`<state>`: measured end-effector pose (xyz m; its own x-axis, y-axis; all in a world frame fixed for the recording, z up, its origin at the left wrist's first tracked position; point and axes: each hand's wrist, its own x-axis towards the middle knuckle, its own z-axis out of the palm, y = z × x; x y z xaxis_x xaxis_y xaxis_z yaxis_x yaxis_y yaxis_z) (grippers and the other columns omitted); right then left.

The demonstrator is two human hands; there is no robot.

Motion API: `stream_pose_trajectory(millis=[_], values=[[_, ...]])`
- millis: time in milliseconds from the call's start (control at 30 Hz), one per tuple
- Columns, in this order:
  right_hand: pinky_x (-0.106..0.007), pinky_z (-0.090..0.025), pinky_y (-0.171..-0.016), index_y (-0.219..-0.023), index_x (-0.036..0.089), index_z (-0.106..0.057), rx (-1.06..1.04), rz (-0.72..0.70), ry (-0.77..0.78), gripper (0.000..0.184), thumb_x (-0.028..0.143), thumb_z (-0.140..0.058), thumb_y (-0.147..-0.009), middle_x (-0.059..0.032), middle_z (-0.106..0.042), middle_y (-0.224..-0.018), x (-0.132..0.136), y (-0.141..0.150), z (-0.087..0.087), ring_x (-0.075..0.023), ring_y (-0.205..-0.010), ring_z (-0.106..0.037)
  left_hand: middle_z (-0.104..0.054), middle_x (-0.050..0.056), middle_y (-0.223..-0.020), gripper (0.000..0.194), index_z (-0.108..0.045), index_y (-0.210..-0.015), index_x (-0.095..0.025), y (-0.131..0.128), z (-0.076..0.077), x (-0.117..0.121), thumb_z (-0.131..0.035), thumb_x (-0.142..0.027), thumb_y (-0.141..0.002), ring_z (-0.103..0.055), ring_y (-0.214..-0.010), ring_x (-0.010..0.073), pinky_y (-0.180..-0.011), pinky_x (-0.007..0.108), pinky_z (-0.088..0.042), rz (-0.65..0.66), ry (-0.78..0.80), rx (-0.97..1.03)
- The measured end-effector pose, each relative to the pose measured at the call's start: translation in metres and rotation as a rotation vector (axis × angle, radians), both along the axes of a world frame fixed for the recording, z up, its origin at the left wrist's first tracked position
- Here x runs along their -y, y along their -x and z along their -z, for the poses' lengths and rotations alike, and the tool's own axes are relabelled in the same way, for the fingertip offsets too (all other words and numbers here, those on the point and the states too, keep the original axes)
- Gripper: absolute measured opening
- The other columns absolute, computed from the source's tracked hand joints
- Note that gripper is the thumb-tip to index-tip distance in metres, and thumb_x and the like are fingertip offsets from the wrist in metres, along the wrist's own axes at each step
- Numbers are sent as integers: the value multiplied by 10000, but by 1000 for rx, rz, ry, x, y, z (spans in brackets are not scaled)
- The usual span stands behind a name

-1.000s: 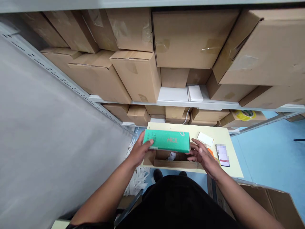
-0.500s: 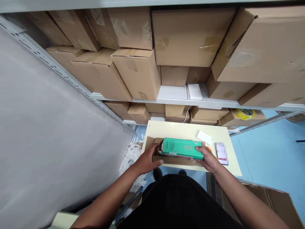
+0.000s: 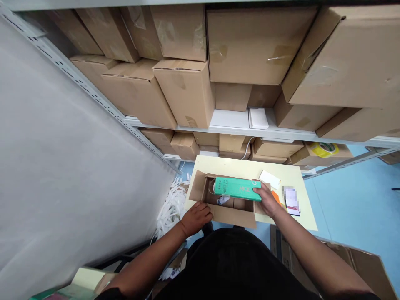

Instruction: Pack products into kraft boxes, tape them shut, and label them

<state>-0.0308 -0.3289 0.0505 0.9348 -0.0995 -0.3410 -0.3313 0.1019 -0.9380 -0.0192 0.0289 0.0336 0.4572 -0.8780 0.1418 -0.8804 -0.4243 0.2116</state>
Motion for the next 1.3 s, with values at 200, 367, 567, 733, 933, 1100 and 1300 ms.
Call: stream_pose_trajectory(millis=[200, 367, 567, 733, 933, 1100, 1300], values=[[-425, -508, -948, -1280, 259, -660, -27, -26, 90, 533, 397, -703, -768, -45, -714, -1266, 0, 0, 8, -320, -1150, -636, -672, 99, -1111, 267, -663, -996, -215, 9, 3, 3, -685, -463, -900, -581, -1110, 296, -1051, 491, -432, -78, 101, -243], [-445, -297, -1238, -1514, 337, -486, 18, -69, 164, 766, 398, -705, -783, 1, -382, -1665, -6, 10, 17, -280, -1566, -261, -693, 77, -1067, 363, -582, -1211, -216, -12, -15, 27, -616, -451, -937, -677, -941, 235, -859, 384, -541, -654, 244, -716], [-448, -161, -1291, -1651, 294, -219, -1, -97, 151, 975, 480, -693, -820, -23, -159, -1746, -15, 12, 29, -244, -1615, -87, -366, 153, -1602, 1172, -300, -1589, -265, -43, -25, 44, -916, -410, -602, -498, -1389, 369, -1117, 464, -456, -618, 145, -744], [-456, -133, -1298, -1651, 319, -206, -7, -71, 124, 960, 487, -683, -835, -3, -111, -1753, -13, 12, 32, -238, -1616, -83, -174, 182, -1700, 1233, -177, -1651, -295, -40, -12, 46, -885, -253, -643, -385, -1486, 436, -1127, 504, -445, -492, -75, -639], [-467, -223, -1276, -1649, 310, -203, -29, -27, 73, 976, 489, -695, -825, -26, -185, -1740, -15, 11, 38, -268, -1598, -179, -227, 167, -1664, 1021, -321, -1576, -278, -32, 5, 46, -860, -256, -709, -311, -1525, 397, -1155, 521, -436, -464, 39, -480], [-497, -285, -1246, -1621, 314, -284, -69, -20, 71, 958, 494, -729, -792, -48, -300, -1699, -15, 8, 44, -297, -1542, -313, -410, 140, -1471, 864, -440, -1449, -240, -40, 2, 47, -858, -297, -695, -528, -1333, 320, -1120, 480, -493, -481, 170, -596], [-506, -300, -1242, -1580, 310, -383, -57, -5, 141, 856, 608, -681, -835, -53, -368, -1669, -10, 2, 35, -313, -1525, -351, -481, 137, -1337, 701, -508, -1308, -220, -45, 10, 46, -798, -171, -672, -549, -1259, 314, -1081, 483, -508, -439, 268, -526]])
